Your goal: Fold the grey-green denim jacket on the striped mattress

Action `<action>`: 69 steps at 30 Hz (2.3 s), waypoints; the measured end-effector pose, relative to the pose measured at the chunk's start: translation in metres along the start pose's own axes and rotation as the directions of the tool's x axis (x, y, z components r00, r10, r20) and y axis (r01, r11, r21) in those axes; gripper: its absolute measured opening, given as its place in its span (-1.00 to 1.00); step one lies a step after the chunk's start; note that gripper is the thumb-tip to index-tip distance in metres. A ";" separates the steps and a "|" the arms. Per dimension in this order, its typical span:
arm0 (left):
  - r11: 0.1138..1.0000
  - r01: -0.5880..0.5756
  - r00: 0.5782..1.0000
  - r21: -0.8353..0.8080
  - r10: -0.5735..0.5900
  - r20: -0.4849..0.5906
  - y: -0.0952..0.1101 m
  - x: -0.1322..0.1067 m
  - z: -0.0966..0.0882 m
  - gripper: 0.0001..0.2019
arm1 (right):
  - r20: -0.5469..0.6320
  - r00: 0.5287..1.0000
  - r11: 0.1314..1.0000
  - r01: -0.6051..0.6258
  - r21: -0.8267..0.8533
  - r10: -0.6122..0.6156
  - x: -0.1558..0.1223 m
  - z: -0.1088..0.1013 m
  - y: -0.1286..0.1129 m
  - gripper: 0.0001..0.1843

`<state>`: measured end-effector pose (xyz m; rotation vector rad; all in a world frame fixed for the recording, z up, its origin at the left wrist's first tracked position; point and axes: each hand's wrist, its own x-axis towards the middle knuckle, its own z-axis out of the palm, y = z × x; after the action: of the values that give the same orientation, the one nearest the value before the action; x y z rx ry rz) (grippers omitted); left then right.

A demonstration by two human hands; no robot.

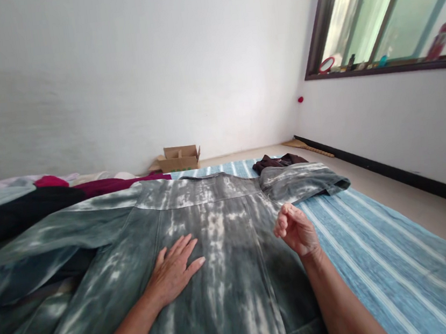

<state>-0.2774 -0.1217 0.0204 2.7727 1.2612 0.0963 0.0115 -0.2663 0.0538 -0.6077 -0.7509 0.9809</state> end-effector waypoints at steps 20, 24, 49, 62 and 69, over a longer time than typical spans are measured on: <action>0.999 0.010 0.998 -0.037 -0.008 0.066 0.012 -0.014 -0.003 -0.37 | -0.307 0.945 0.970 -0.034 0.240 0.109 -0.003 -0.037 0.006 -0.57; 0.998 0.033 0.996 -0.060 -0.027 0.090 0.014 -0.015 -0.001 -0.37 | -0.311 0.946 0.993 -0.072 0.089 0.096 -0.004 -0.037 0.015 -0.78; 0.982 0.185 0.966 -0.039 -0.175 0.191 0.031 -0.047 -0.005 -0.22 | -0.146 0.988 -0.067 -0.142 -0.988 0.060 -0.004 -0.045 0.045 -0.45; 0.968 0.240 0.961 -0.071 -0.227 0.159 0.009 -0.057 -0.009 -0.28 | -0.141 0.988 -0.051 -0.137 -0.989 0.069 -0.006 -0.048 0.047 -0.50; 0.974 0.206 0.978 -0.091 -0.201 0.061 -0.015 -0.060 -0.010 -0.44 | -0.124 0.990 -0.027 -0.122 -0.992 0.064 -0.006 -0.051 0.047 -0.52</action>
<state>-0.3292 -0.1567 0.0279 2.5317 1.4775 0.0681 0.0256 -0.2572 -0.0137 -2.0518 -1.3958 0.3010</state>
